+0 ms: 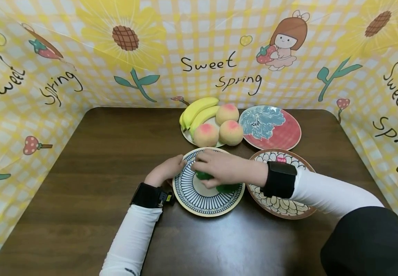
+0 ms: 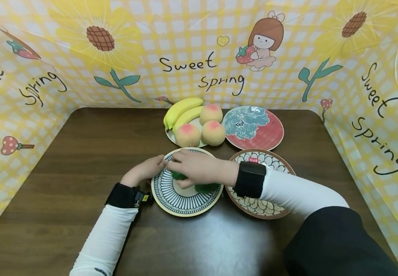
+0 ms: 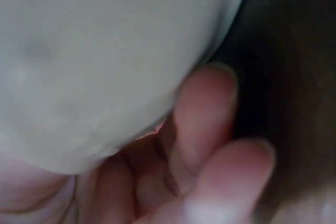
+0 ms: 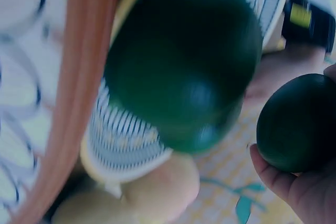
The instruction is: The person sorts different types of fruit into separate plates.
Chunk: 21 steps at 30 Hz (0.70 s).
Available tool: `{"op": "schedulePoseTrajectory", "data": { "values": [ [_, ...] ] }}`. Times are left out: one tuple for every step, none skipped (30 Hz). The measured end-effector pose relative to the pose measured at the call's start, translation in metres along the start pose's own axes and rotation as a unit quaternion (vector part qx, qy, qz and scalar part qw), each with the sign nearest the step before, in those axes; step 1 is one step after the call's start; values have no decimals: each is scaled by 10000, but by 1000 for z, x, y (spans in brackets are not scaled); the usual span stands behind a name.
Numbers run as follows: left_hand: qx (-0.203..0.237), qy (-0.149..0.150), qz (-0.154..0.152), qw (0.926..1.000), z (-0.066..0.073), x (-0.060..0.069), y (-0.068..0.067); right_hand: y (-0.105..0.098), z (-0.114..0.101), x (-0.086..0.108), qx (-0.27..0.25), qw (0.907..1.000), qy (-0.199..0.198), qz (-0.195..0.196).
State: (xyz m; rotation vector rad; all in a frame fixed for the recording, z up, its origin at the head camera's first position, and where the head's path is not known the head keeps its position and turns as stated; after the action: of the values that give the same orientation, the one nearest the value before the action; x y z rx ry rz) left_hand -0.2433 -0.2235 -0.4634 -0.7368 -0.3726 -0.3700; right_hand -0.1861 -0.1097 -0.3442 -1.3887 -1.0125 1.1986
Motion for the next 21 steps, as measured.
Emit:
{"op": "schedulePoseTrajectory", "data": {
  "values": [
    [-14,-2,-11,10000,0,0,0,3,-8,1,109,9998,-160,-15],
    [-24,-6,-25,10000,0,0,0,6,-17,2,229,9992,-329,-19],
    [-50,-17,-34,10000,0,0,0,10,-25,3,366,9983,-461,-37],
    [-77,-30,-53,10000,0,0,1,13,-33,4,459,9973,-570,-59],
    [-106,-43,-60,9999,0,0,1,17,-39,5,564,9963,-645,-111],
    [-132,-62,-67,9999,0,1,1,22,-44,6,655,9952,-710,-177],
    [-152,-77,-64,9998,0,1,1,26,-48,6,734,9942,-753,-237],
    [-181,-84,-55,9998,0,1,0,29,-50,6,773,9936,-764,-298],
    [-213,-94,-43,9997,1,1,0,32,-51,7,780,9934,-749,-370],
    [-238,-100,-32,9997,1,1,0,35,-51,7,759,9935,-725,-435],
    [-256,-101,-14,9996,1,1,0,37,-50,7,757,9934,-707,-488],
    [-267,-106,-7,9996,1,0,0,39,-50,7,738,9935,-683,-525],
    [-277,-108,-2,9996,1,0,0,39,-49,6,724,9937,-658,-551],
    [-294,-109,7,9995,1,0,0,40,-48,6,699,9939,-632,-581],
    [-292,-121,3,9995,1,0,0,41,-48,6,684,9940,-609,-604],
    [-284,-131,1,9995,0,1,0,41,-48,6,684,9940,-597,-618],
    [-277,-138,-5,9995,0,1,1,41,-48,6,686,9939,-595,-626],
    [-272,-149,-4,9995,0,1,1,42,-48,6,687,9938,-601,-635],
    [-269,-160,-7,9995,0,1,1,42,-48,6,691,9937,-606,-648],
    [-265,-167,-8,9995,0,2,1,44,-48,6,682,9936,-607,-671],
    [-261,-172,-11,9995,0,2,1,45,-48,7,670,9935,-606,-692]
  ]
}}
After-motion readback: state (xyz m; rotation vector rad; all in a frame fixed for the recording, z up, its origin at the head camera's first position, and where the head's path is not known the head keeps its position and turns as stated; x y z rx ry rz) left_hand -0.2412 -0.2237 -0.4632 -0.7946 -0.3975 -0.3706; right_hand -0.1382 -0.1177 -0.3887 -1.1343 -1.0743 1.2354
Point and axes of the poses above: each hand's wrist, its own x-axis away from the middle knuckle, its own y-axis out of the palm, z = x × y, the point moved 10 cm from there along -x, towards the middle knuckle, and after that the axes turned 3 degrees about x, right-handed, at the moved point
